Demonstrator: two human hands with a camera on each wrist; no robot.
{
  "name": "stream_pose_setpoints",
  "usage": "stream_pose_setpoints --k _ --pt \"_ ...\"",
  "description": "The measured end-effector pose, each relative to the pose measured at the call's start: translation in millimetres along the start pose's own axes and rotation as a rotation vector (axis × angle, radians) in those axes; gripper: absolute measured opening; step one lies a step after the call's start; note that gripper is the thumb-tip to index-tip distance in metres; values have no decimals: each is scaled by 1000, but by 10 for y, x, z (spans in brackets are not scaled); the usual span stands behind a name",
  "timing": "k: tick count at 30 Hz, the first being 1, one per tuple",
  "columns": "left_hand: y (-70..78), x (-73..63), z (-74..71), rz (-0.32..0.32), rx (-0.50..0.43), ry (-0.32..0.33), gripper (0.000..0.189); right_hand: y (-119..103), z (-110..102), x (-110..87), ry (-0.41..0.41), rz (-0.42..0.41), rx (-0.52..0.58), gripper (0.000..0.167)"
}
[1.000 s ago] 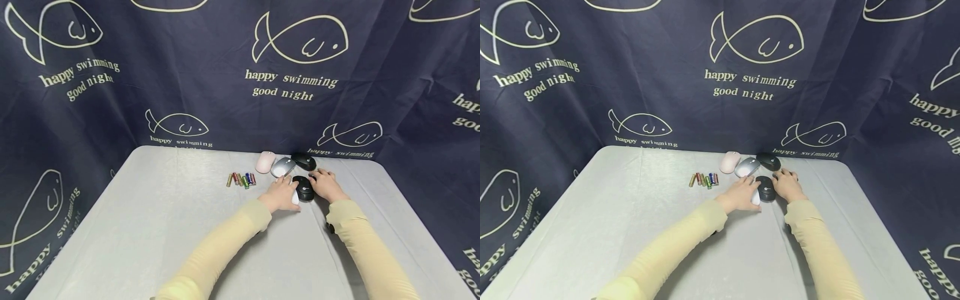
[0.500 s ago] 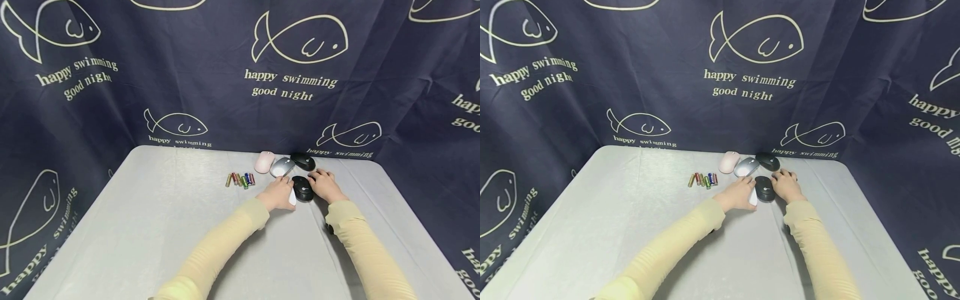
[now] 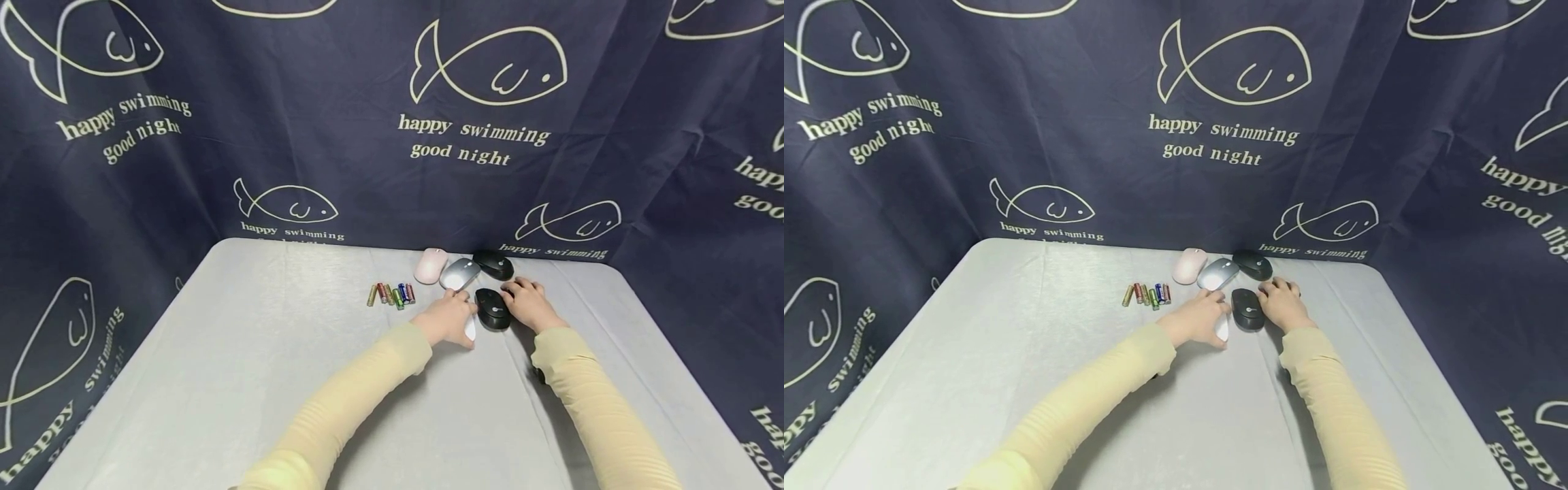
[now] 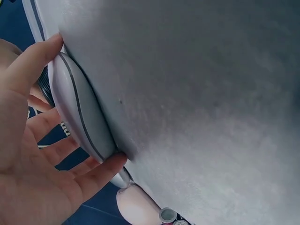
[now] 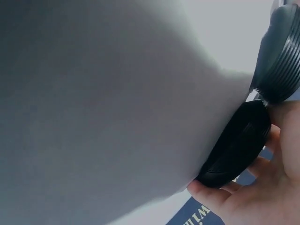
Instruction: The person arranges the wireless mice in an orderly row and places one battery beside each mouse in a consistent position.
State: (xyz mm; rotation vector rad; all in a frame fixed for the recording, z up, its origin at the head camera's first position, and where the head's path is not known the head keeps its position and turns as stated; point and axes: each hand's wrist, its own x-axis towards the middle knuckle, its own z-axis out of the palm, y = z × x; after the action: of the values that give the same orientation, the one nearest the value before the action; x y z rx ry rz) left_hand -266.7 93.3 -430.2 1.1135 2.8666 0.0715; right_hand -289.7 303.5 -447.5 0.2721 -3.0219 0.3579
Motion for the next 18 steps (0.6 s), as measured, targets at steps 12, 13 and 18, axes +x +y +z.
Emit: stream_pose_setpoints --k 12,13,18 --pt "-94 -76 -18 36 -14 5 66 -19 -7 -19 6 -6 -2 34" --pt "-104 -84 -21 37 -21 7 66 -19 -10 -20 4 -6 0 33" --pt "-160 -141 -49 16 -47 -3 68 -26 -17 -16 0 -10 0 33"
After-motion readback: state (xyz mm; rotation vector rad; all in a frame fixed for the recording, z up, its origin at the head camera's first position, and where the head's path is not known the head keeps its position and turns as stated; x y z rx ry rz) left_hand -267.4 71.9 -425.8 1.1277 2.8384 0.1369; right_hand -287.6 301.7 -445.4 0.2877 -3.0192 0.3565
